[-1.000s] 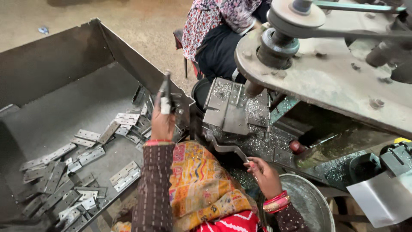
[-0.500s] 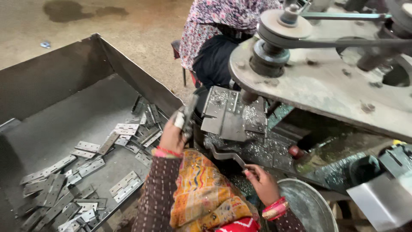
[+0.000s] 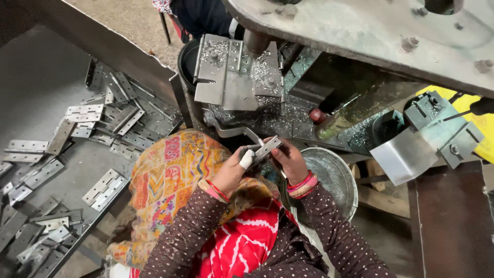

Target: The person picks up metal brackets from a bin and places them one at a time under a drilling machine to create holes.

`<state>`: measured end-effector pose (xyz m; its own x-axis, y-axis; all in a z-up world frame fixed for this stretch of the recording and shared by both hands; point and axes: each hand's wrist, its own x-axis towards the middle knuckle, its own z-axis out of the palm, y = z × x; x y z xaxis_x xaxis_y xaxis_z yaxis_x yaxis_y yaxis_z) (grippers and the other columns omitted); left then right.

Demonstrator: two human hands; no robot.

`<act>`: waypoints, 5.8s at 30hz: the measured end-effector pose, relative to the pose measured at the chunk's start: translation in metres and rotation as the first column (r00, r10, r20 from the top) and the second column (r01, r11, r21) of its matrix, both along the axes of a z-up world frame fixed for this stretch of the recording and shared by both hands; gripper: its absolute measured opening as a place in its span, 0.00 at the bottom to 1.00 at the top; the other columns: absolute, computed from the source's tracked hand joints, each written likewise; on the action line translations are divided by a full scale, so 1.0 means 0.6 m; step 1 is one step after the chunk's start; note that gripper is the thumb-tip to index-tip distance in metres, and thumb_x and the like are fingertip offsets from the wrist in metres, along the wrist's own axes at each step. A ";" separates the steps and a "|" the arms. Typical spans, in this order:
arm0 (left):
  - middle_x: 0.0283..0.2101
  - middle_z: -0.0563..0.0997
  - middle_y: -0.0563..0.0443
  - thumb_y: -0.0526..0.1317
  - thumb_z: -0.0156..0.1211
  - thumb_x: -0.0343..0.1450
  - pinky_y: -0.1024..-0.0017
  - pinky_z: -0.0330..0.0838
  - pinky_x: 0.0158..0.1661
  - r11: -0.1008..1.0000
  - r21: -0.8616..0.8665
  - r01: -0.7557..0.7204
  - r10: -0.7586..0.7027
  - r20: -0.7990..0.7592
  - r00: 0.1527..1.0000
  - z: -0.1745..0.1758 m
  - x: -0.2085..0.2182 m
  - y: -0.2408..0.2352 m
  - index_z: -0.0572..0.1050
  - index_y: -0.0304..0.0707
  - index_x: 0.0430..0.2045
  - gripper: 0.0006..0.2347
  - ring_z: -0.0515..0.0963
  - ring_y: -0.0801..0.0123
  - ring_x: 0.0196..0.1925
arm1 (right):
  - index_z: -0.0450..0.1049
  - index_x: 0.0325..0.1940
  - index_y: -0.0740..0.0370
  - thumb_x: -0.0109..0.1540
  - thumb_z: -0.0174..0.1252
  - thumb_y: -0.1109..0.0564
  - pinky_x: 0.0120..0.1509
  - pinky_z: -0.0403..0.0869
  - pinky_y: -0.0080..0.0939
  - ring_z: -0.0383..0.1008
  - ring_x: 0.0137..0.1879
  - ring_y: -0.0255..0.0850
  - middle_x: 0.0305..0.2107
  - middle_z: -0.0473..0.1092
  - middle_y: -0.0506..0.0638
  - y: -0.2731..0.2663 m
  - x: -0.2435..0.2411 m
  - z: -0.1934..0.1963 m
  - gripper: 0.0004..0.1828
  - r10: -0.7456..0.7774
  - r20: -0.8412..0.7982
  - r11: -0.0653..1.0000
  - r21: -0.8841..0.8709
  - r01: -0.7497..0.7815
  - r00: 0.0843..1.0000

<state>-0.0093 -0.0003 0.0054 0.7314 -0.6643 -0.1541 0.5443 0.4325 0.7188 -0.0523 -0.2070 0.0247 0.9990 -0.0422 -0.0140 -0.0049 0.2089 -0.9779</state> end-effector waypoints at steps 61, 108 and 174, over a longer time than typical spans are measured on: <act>0.49 0.79 0.55 0.39 0.54 0.77 0.75 0.71 0.52 0.994 0.064 -0.083 0.079 0.062 0.995 -0.059 0.003 0.005 0.73 0.36 0.56 0.13 0.75 0.75 0.50 | 0.72 0.63 0.73 0.64 0.57 0.63 0.60 0.73 0.41 0.78 0.53 0.41 0.49 0.76 0.56 -0.041 -0.010 -0.013 0.22 0.191 -0.156 0.965 0.212 -0.156 0.969; 0.61 0.74 0.42 0.37 0.53 0.70 0.43 0.54 0.67 0.087 0.420 -0.903 -0.602 0.745 0.289 0.074 0.231 -0.067 0.79 0.35 0.45 0.13 0.73 0.52 0.65 | 0.65 0.51 0.62 0.62 0.61 0.40 0.41 0.74 0.61 0.78 0.38 0.64 0.28 0.76 0.65 -0.001 0.039 -0.055 0.27 -0.073 -0.268 0.160 -0.954 -0.254 0.961; 0.55 0.77 0.47 0.37 0.52 0.69 0.45 0.57 0.65 0.157 0.336 -0.929 -0.557 0.807 0.198 0.061 0.321 -0.081 0.83 0.38 0.37 0.11 0.74 0.58 0.62 | 0.64 0.58 0.65 0.64 0.56 0.38 0.37 0.74 0.62 0.77 0.33 0.65 0.31 0.75 0.65 -0.019 -0.017 -0.333 0.31 -0.172 -0.312 0.272 -0.927 -0.259 0.934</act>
<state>0.1834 -0.0489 0.0421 0.8100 -0.3857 0.4418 -0.5194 -0.8216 0.2349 -0.0625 -0.2187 -0.1751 0.9410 -0.1967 -0.2753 -0.2977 -0.8681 -0.3972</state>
